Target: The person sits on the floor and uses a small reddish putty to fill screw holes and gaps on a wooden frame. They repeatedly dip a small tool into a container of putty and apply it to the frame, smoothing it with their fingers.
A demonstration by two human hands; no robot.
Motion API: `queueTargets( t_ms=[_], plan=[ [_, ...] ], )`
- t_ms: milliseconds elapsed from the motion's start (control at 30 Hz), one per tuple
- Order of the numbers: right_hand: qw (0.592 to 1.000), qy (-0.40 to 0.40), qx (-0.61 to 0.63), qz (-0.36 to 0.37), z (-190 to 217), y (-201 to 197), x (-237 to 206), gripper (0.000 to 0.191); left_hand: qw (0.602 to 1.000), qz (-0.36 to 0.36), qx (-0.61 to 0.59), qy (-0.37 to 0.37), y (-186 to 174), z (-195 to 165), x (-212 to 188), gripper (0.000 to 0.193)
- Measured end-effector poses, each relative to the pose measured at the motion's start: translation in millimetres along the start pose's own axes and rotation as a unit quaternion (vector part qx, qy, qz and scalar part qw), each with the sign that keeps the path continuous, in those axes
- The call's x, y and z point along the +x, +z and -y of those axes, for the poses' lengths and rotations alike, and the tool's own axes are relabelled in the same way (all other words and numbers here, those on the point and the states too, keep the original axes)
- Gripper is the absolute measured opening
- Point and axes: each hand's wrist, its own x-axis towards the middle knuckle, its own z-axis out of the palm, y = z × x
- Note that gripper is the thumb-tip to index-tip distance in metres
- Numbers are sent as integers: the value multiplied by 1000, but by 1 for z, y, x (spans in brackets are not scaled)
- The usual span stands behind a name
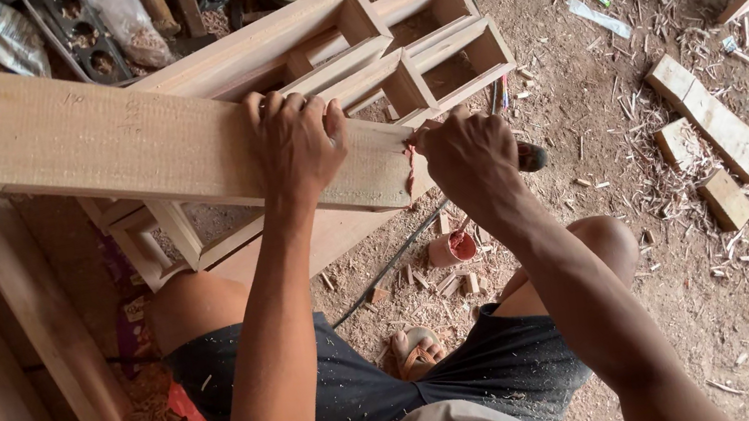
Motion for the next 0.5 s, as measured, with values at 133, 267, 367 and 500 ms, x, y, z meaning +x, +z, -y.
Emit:
queueTargets(
  t_ms=[133,267,367,500],
  plan=[
    [998,9,-10,60,-2,-4,-3,31,1000,16,6,-7,10,-3,2,40],
    [998,-3,-25,55,-1,-5,-9,26,999,34,11,-10,20,-3,5,44],
    [998,-12,-4,60,0,-7,-17,24,999,43,20,-14,26,-5,7,44],
    [999,-31,-3,32,5,-8,-37,21,999,35,30,-10,30,-8,7,44]
  ],
)
